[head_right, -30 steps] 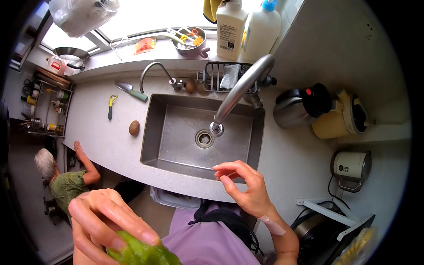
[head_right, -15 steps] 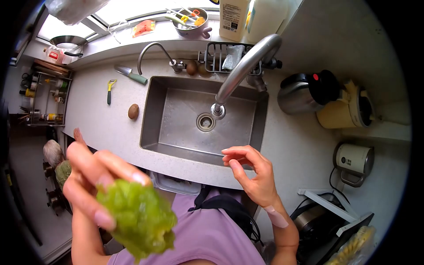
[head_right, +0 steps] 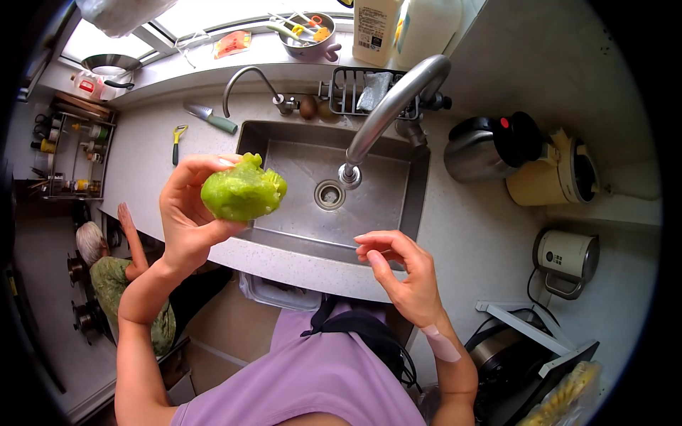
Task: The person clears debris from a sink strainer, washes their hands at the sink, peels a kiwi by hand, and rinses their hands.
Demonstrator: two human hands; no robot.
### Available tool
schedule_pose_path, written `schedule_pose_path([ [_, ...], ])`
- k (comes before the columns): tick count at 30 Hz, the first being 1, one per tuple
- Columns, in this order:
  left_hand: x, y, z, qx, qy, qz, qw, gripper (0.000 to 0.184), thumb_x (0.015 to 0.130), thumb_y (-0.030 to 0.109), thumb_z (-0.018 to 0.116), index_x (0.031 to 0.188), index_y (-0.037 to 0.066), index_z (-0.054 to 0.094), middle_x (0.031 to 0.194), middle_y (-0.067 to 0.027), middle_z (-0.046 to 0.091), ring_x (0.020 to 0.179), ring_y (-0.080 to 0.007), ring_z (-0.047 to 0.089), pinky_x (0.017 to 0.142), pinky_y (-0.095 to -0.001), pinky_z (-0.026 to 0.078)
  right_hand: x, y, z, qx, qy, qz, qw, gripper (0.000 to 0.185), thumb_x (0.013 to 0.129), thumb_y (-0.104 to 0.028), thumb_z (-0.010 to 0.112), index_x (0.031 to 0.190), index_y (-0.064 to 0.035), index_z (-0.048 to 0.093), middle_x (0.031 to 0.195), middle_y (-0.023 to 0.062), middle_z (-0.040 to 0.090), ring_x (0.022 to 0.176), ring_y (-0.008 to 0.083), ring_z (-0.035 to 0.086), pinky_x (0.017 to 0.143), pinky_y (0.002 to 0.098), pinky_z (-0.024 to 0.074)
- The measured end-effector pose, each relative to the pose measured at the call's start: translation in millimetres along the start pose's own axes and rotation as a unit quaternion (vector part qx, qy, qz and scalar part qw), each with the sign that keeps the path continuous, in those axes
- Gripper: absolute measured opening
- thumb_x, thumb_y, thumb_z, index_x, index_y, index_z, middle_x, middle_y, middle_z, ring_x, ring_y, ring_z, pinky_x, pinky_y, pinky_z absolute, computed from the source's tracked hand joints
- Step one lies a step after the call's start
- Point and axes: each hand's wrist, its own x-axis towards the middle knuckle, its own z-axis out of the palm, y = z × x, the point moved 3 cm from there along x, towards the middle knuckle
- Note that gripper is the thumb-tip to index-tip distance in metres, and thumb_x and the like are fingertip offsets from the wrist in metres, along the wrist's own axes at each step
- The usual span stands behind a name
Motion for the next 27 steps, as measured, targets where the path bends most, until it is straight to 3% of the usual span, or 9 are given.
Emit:
schedule_pose_path([
  [6, 0, 3, 3, -0.016, 0.013, -0.099, 0.995, 0.050, 0.075, -0.001, 0.072, 0.120, -0.002, 0.050, 0.117, -0.0109, 0.056, 0.108, -0.0173, 0.056, 0.094, -0.0313, 0.049, -2, 0, 3, -0.003, -0.010, -0.002, 1.000, 0.019, 0.088, -0.003, 0.053, 0.104, -0.0011, 0.062, 0.093, 0.0077, 0.064, 0.087, 0.0154, 0.064, 0.078, 0.0270, 0.0502],
  [8, -1, 1, 6, -0.041, 0.021, -0.200, 0.979, 0.051, 0.076, 0.014, 0.074, 0.119, -0.001, 0.052, 0.113, -0.0090, 0.058, 0.105, -0.0147, 0.057, 0.094, -0.0307, 0.046, -1, -1, 4, -0.003, -0.010, -0.005, 1.000, 0.019, 0.087, -0.003, 0.054, 0.105, -0.0013, 0.061, 0.094, 0.0076, 0.063, 0.086, 0.0151, 0.064, 0.077, 0.0268, 0.0500],
  [12, -4, -5, 9, -0.064, 0.013, -0.214, 0.975, 0.053, 0.079, 0.020, 0.073, 0.122, 0.000, 0.051, 0.114, -0.0087, 0.058, 0.103, -0.0153, 0.058, 0.091, -0.0314, 0.048, 4, -11, 6, -0.011, -0.017, -0.019, 1.000, 0.019, 0.087, -0.004, 0.054, 0.105, -0.0012, 0.061, 0.096, 0.0079, 0.063, 0.087, 0.0154, 0.063, 0.077, 0.0267, 0.0498],
  [14, -6, -8, 11, -0.114, 0.008, -0.272, 0.956, 0.055, 0.080, 0.024, 0.072, 0.124, 0.001, 0.049, 0.113, -0.0084, 0.059, 0.102, -0.0163, 0.059, 0.088, -0.0324, 0.050, 7, -19, 9, -0.022, -0.030, -0.047, 0.998, 0.022, 0.087, -0.003, 0.054, 0.108, -0.0011, 0.060, 0.103, 0.0087, 0.061, 0.091, 0.0159, 0.063, 0.078, 0.0267, 0.0498],
  [18, -7, -10, 14, -0.123, 0.006, -0.295, 0.947, 0.054, 0.082, 0.023, 0.070, 0.126, 0.001, 0.048, 0.113, -0.0082, 0.059, 0.101, -0.0174, 0.060, 0.086, -0.0336, 0.052, 17, -36, 21, 0.010, -0.042, -0.068, 0.997, 0.034, 0.086, -0.003, 0.056, 0.119, -0.0028, 0.054, 0.115, 0.0107, 0.056, 0.101, 0.0180, 0.060, 0.083, 0.0288, 0.0502],
  [20, -8, -10, 16, -0.128, 0.001, -0.303, 0.944, 0.050, 0.082, 0.018, 0.069, 0.124, 0.001, 0.049, 0.114, -0.0083, 0.059, 0.103, -0.0170, 0.059, 0.086, -0.0327, 0.052, 21, -42, 29, 0.071, -0.053, -0.086, 0.992, 0.050, 0.084, -0.003, 0.060, 0.131, -0.0055, 0.044, 0.125, 0.0125, 0.049, 0.109, 0.0208, 0.056, 0.088, 0.0320, 0.0497],
  [21, -8, -11, 16, -0.128, 0.000, -0.303, 0.944, 0.050, 0.082, 0.018, 0.069, 0.124, 0.001, 0.049, 0.114, -0.0083, 0.059, 0.103, -0.0170, 0.059, 0.086, -0.0327, 0.052, 26, -39, 31, 0.077, -0.086, -0.087, 0.989, 0.064, 0.082, -0.008, 0.064, 0.138, -0.0076, 0.033, 0.133, 0.0148, 0.041, 0.117, 0.0249, 0.050, 0.095, 0.0349, 0.0469],
  [27, -10, -13, 18, -0.015, -0.053, -0.245, 0.968, 0.047, 0.078, 0.000, 0.070, 0.121, 0.000, 0.051, 0.116, -0.0074, 0.057, 0.106, -0.0156, 0.057, 0.089, -0.0300, 0.051, 44, -30, 53, 0.219, -0.146, -0.033, 0.964, 0.075, 0.083, -0.018, 0.069, 0.142, -0.0098, 0.024, 0.138, 0.0158, 0.032, 0.125, 0.0278, 0.040, 0.102, 0.0373, 0.0403],
])
